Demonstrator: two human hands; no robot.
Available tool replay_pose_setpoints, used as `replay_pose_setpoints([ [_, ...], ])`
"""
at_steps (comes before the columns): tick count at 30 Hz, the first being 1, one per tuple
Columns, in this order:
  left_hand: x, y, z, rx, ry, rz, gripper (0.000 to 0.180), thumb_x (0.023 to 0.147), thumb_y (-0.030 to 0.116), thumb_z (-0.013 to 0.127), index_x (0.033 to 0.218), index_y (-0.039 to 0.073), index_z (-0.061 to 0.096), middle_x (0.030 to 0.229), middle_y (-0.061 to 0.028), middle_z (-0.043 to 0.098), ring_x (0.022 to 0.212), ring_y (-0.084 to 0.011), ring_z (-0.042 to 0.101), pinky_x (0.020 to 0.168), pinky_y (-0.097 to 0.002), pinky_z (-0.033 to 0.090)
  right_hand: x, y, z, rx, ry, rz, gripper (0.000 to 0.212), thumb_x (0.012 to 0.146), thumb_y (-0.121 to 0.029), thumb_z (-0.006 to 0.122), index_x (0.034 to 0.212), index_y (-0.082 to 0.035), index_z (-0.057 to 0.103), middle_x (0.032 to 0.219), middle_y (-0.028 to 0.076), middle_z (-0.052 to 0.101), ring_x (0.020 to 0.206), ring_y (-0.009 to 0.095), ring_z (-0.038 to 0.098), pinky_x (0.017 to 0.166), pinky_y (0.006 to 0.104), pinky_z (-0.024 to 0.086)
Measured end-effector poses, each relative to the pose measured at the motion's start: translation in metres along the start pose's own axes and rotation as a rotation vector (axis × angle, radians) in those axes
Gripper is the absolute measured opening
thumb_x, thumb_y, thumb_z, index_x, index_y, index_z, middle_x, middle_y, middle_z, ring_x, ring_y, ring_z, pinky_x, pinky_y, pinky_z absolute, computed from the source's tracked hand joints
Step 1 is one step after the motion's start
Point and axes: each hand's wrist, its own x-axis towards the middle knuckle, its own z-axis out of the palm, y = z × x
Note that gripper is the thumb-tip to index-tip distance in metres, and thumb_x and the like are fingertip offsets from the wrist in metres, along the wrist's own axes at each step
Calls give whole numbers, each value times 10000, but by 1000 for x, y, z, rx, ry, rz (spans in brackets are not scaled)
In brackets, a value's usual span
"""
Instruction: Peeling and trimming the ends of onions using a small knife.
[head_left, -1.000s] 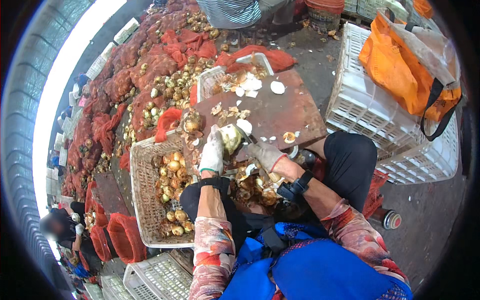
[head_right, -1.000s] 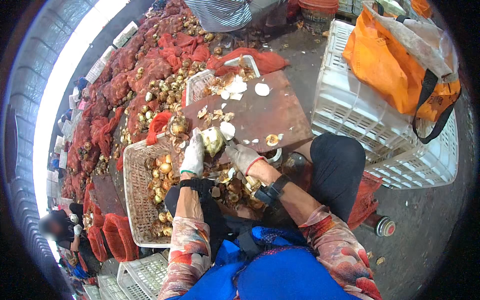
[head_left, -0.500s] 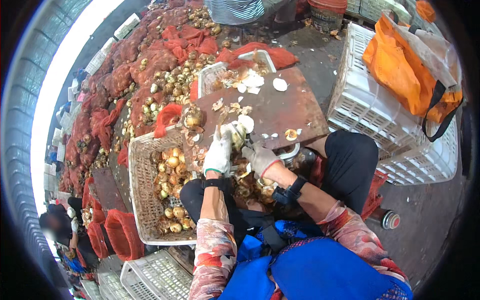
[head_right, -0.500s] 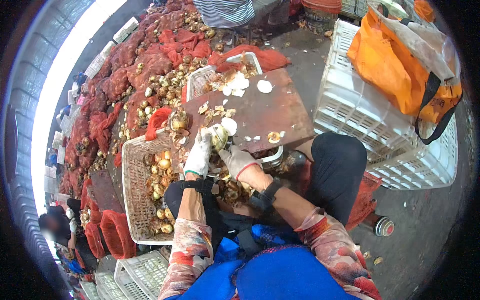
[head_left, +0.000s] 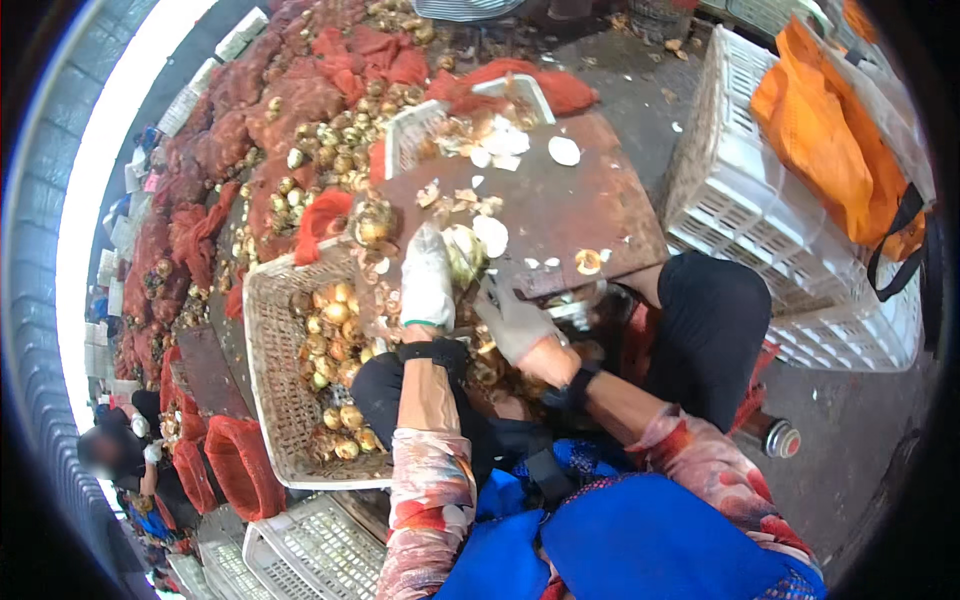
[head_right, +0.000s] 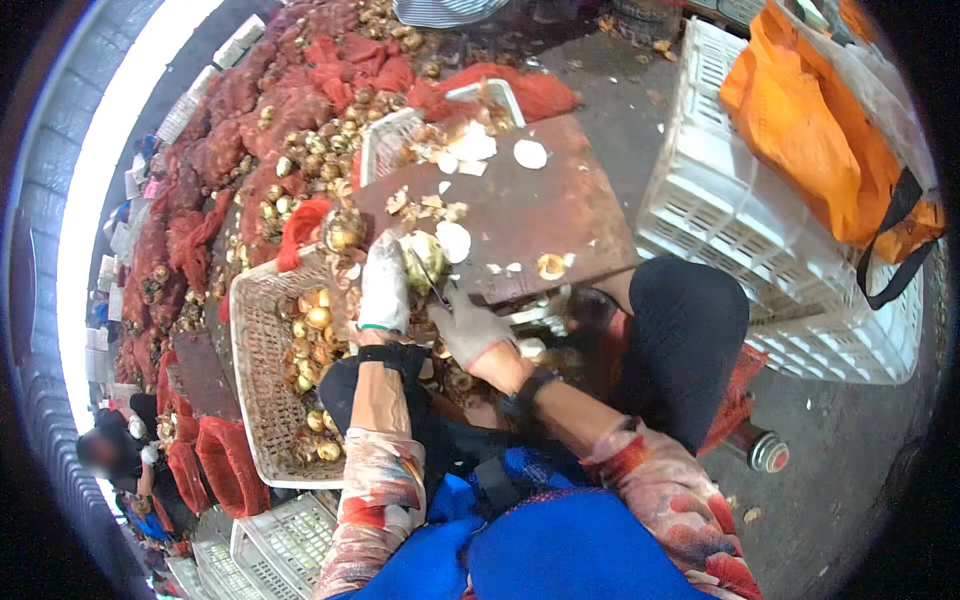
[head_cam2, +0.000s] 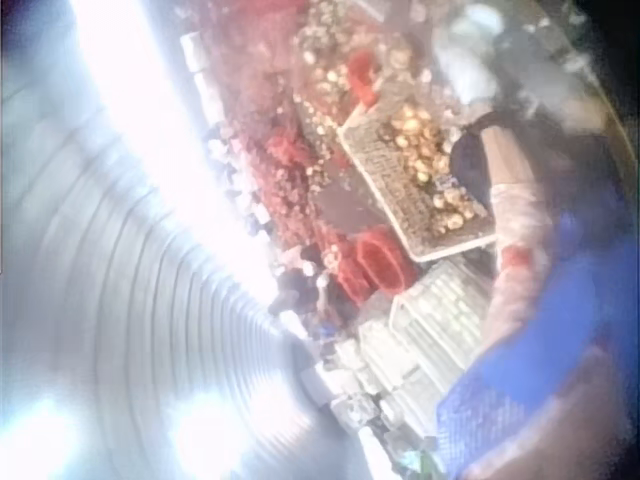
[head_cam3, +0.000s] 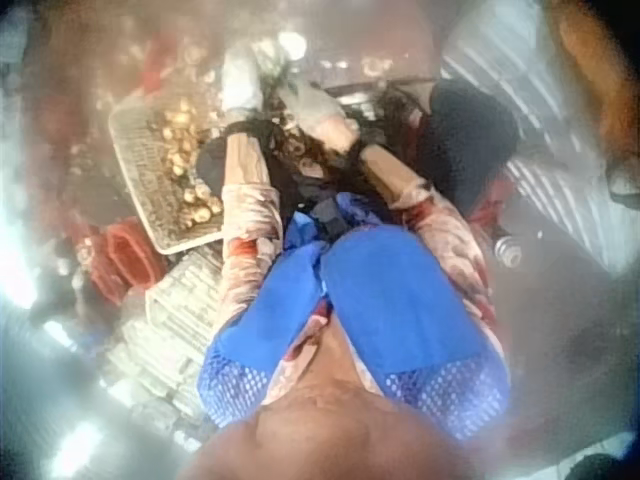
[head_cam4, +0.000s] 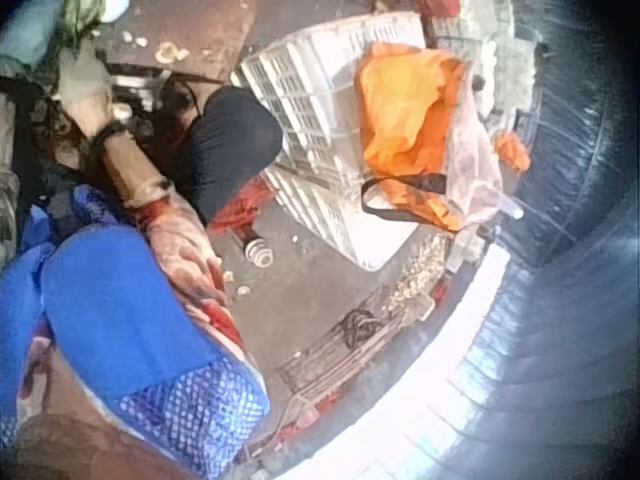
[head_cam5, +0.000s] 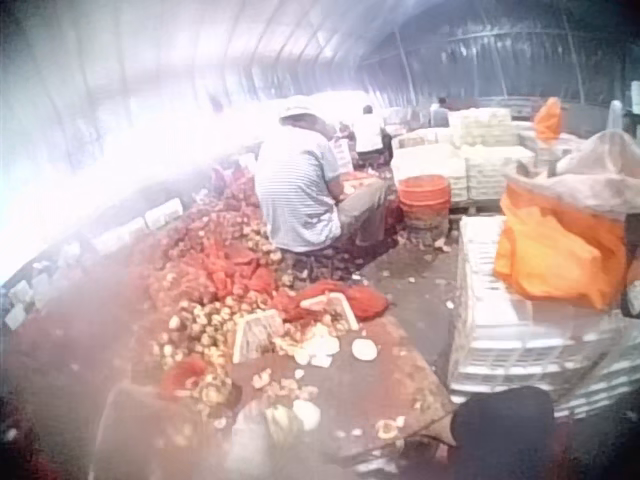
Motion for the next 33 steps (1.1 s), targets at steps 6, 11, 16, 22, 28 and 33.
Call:
replay_pose_setpoints([
  [6,3,21,-16,-728,1,-472,535,1006,469,404,1099,-28,581,968,-114,619,850,-186,559,779,-324,469,-19,58,-9,156,-170,-166,458,968,-394,451,1146,17,546,849,277,633,862,464,613,771,504,476],
  [11,17,35,-32,-480,-279,-660,607,985,518,418,1066,-64,571,968,-123,628,856,-178,567,756,-338,472,-12,42,-19,153,7,-154,492,975,-418,451,1214,8,503,895,300,640,846,452,635,720,501,489],
  [16,18,28,-16,-684,-113,-667,614,991,502,421,1324,-8,494,1259,-128,572,1163,-183,512,954,-314,425,10,46,0,-3,114,-492,499,974,-414,445,1313,-50,414,839,308,638,823,462,637,710,539,478],
  [22,39,72,-37,-186,-201,-371,617,999,474,406,1369,-15,465,1339,-225,536,1258,-293,512,1033,-359,381,24,23,-13,31,13,-185,460,963,-394,449,1266,-49,427,786,297,636,772,454,636,691,550,469],
  [28,35,38,-11,-625,-116,-367,457,1007,328,453,1293,-20,527,1253,-149,602,1164,-242,562,995,-319,413,25,8,-18,-9,-28,-158,422,961,-401,445,1194,-50,451,820,285,647,785,456,636,705,546,479],
  [33,25,10,7,-309,-68,-198,384,988,244,472,1265,-12,541,1255,-162,597,1161,-258,560,990,-327,417,45,-6,-22,-15,10,-118,416,966,-400,442,1105,-14,512,826,270,656,813,460,639,744,537,488],
])
